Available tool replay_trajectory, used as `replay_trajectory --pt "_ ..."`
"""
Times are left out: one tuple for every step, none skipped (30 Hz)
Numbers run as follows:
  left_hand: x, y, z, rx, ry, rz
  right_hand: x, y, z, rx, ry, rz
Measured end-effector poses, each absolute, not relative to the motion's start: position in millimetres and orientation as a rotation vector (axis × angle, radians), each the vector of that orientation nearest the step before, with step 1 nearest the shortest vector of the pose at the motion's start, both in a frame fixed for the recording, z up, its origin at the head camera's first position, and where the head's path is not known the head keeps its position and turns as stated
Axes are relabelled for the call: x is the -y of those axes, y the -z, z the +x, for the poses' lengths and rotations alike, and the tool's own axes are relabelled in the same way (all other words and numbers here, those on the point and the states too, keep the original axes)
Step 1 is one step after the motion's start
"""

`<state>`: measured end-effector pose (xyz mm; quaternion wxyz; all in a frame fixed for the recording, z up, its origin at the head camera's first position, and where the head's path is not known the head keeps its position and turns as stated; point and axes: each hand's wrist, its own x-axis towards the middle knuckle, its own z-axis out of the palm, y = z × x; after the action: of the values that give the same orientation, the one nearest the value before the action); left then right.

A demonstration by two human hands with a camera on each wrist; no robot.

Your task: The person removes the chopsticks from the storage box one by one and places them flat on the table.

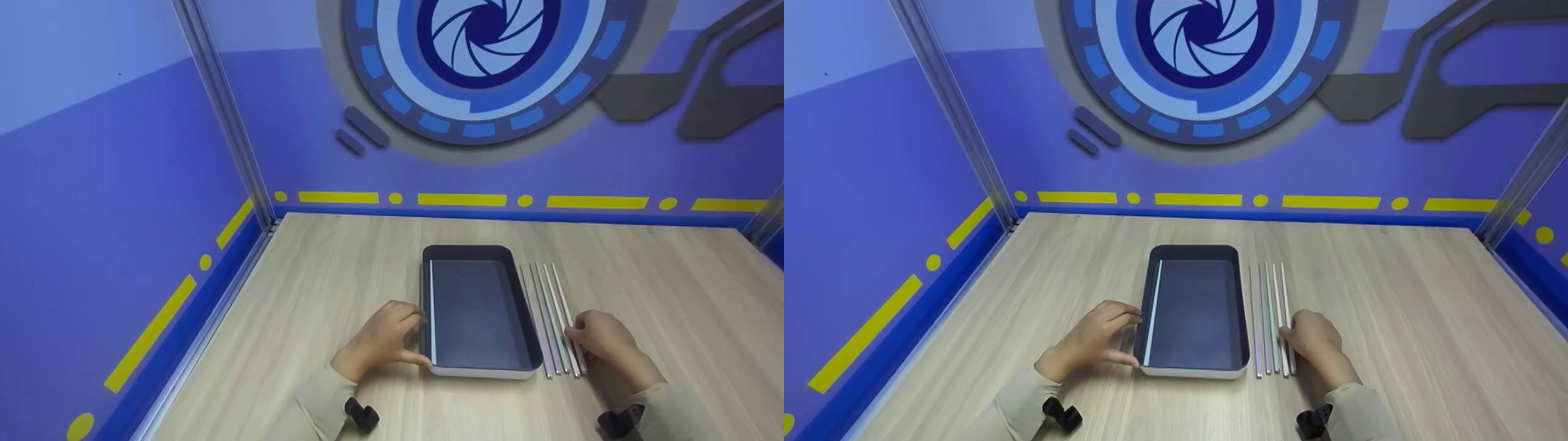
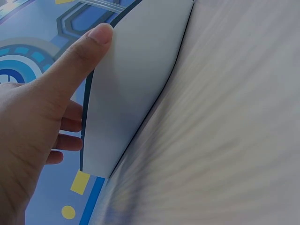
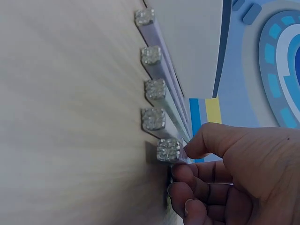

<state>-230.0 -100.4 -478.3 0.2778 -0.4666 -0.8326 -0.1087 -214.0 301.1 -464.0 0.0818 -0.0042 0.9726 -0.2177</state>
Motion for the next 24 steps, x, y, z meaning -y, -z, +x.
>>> replay_trajectory --pt "100.7 478.5 -229.9 2.236 0.295 -1.253 -301.0 464.2 -214.1 -2.902 0.65 -0.009" --pt "100.8 478.3 -229.8 2.236 0.297 -1.254 -300.8 464.3 -214.3 -2.9 0.649 -0.007" --pt "100.9 478.4 -229.9 2.234 0.297 -1.255 -300.7 464.5 -214.5 -2.901 0.646 -0.008" --pt "100.9 478.2 -229.8 2.233 0.299 -1.255 -300.6 464.7 -214.8 -2.902 0.643 -0.009" --pt "100.9 478.1 -229.9 2.232 0.298 -1.254 -300.5 464.7 -215.0 -2.904 0.64 -0.009" --pt "101.0 477.8 -229.8 2.231 0.296 -1.252 -300.4 464.8 -215.1 -2.907 0.638 -0.009" --pt "100.9 477.6 -229.9 2.231 0.293 -1.251 -300.4 464.9 -215.2 -2.909 0.64 -0.012" --pt "100.8 477.4 -230.0 2.23 0.29 -1.251 -300.5 465.0 -215.4 -2.911 0.64 -0.016" --pt "100.8 477.6 -230.3 2.228 0.287 -1.251 -300.4 465.0 -215.3 -2.913 0.642 -0.02" --pt "100.9 477.2 -230.3 2.23 0.285 -1.249 -300.5 464.9 -215.2 -2.914 0.646 -0.024" --pt "101.0 477.1 -230.4 2.234 0.281 -1.249 -300.6 464.9 -215.0 -2.915 0.65 -0.029" --pt "101.1 476.8 -230.6 2.233 0.278 -1.25 -300.8 464.9 -214.9 -2.917 0.654 -0.033" --pt "101.2 476.8 -230.8 2.231 0.273 -1.251 -301.1 464.9 -214.8 -2.914 0.657 -0.038" --pt "101.3 476.6 -230.8 2.229 0.268 -1.252 -301.4 464.9 -214.5 -2.911 0.661 -0.04" --pt "101.4 476.7 -230.9 2.227 0.262 -1.251 -301.6 464.6 -214.1 -2.907 0.665 -0.039" --pt "101.5 476.6 -231.0 2.225 0.259 -1.252 -302.1 464.6 -214.0 -2.905 0.667 -0.039" --pt "101.5 476.9 -231.2 2.22 0.256 -1.253 -302.3 464.4 -213.7 -2.902 0.672 -0.039" --pt "101.4 477.2 -231.3 2.215 0.254 -1.254 -302.8 464.0 -213.2 -2.9 0.676 -0.042" --pt "101.4 477.5 -231.4 2.214 0.254 -1.253 -303.2 463.5 -212.8 -2.9 0.676 -0.044" --pt "101.3 477.7 -231.3 2.213 0.259 -1.254 -303.6 462.9 -212.4 -2.898 0.673 -0.045" --pt "101.2 477.8 -231.2 2.213 0.265 -1.255 -304.0 462.0 -211.9 -2.9 0.667 -0.049" --pt "101.2 478.1 -231.1 2.212 0.272 -1.256 -304.6 461.1 -211.6 -2.901 0.661 -0.054" --pt "101.2 478.3 -230.7 2.215 0.279 -1.256 -304.9 459.8 -211.1 -2.901 0.658 -0.058" --pt "101.2 478.6 -230.5 2.216 0.287 -1.255 -305.3 458.6 -210.9 -2.902 0.651 -0.062"
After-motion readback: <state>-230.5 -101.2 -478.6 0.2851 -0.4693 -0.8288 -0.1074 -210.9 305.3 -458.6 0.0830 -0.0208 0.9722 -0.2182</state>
